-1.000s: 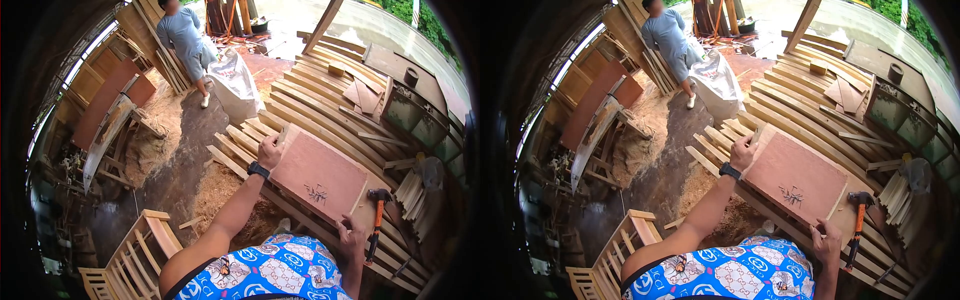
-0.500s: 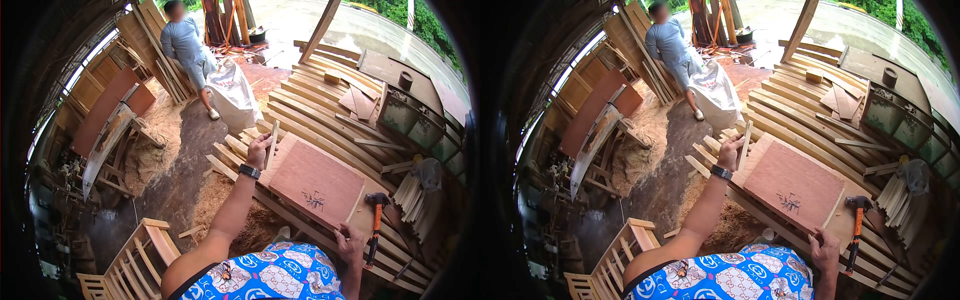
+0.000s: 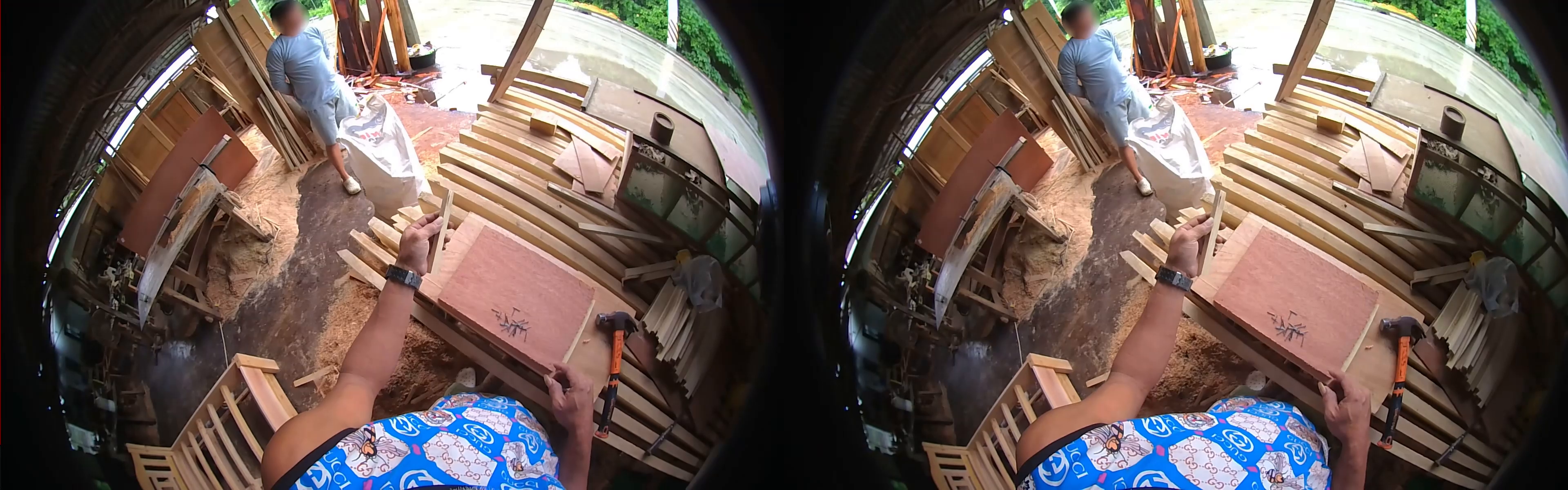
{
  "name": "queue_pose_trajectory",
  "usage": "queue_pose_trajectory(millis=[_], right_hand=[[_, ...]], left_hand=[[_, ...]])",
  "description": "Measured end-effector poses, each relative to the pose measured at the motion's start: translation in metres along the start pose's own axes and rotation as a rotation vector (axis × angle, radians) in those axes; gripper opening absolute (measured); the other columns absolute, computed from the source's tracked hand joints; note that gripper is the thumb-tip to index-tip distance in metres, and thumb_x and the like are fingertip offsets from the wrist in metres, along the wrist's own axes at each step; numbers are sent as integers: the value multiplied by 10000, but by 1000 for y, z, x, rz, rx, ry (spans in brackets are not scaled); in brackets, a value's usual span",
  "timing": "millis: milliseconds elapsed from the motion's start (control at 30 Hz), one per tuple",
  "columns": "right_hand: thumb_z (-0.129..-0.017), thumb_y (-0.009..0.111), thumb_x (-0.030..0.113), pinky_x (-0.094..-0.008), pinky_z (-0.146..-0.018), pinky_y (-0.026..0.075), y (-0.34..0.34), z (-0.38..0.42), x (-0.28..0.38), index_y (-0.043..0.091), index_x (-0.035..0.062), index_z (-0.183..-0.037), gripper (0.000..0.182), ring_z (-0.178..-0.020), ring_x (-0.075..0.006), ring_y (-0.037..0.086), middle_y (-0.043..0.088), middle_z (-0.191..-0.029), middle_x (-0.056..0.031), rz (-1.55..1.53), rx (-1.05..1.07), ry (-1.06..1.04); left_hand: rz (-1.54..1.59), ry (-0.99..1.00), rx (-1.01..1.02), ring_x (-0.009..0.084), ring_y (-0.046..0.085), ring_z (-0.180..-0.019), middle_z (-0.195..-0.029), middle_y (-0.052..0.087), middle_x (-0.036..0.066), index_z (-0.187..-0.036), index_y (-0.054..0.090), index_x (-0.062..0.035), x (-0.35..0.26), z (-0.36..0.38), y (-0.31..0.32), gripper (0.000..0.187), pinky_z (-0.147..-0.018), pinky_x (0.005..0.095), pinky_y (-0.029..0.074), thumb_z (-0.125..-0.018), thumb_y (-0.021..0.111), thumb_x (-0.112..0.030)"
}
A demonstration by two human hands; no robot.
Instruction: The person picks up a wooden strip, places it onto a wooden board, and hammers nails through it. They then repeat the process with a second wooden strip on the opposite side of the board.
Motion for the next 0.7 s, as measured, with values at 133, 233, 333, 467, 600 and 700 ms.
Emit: queue_pose_trajectory(millis=[133,233,333,467,600,700], right_hand=[[-870,722,33,-383,-688,546,-1,1,-1,694,-27,-1114,254,-713,-293,707,702,-793,-161,16,-6,11],[-906,713,67,-377,-722,558,-4,1,6,691,-19,-1144,254,-755,-270,719,721,-834,-158,53,51,11],[-927,719,88,-353,-755,571,-5,-1,0,694,-13,-1160,256,-795,-231,732,743,-869,-139,32,74,46],[-928,719,86,-344,-762,572,0,-2,1,696,-13,-1175,267,-804,-221,735,749,-878,-129,41,114,92],[-926,725,86,-334,-764,568,0,-3,4,697,-13,-1192,285,-812,-209,734,749,-883,-125,51,113,112],[-926,731,89,-335,-766,567,3,-4,2,698,-16,-1193,289,-815,-207,734,751,-886,-123,50,111,89]], left_hand=[[-222,-43,-136,130,666,-743,-936,737,68,-1167,704,8,10,-10,-22,258,-691,258,545,-939,723,-112],[-374,74,-256,137,682,-785,-929,744,59,-1058,719,21,21,-21,-36,191,-730,286,559,-907,777,-79],[-368,83,-283,116,669,-754,-953,754,56,-1043,737,23,43,-40,-53,197,-710,261,552,-904,818,-90],[-664,228,-380,119,690,-780,-926,770,64,-1035,756,45,39,-35,-50,317,-735,270,561,-840,889,-167],[-797,241,-437,127,702,-761,-895,779,89,-994,764,39,44,-27,-38,350,-715,283,568,-809,913,-218],[-817,213,-463,148,711,-754,-865,779,95,-965,766,26,44,-10,-16,326,-720,300,573,-804,905,-221]])
Point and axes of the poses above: each hand's wrist, its own z-axis away from the middle knuckle, its own y-axis out of the palm, x = y × z, the point moved 7 cm from there along -z, towards the middle knuckle
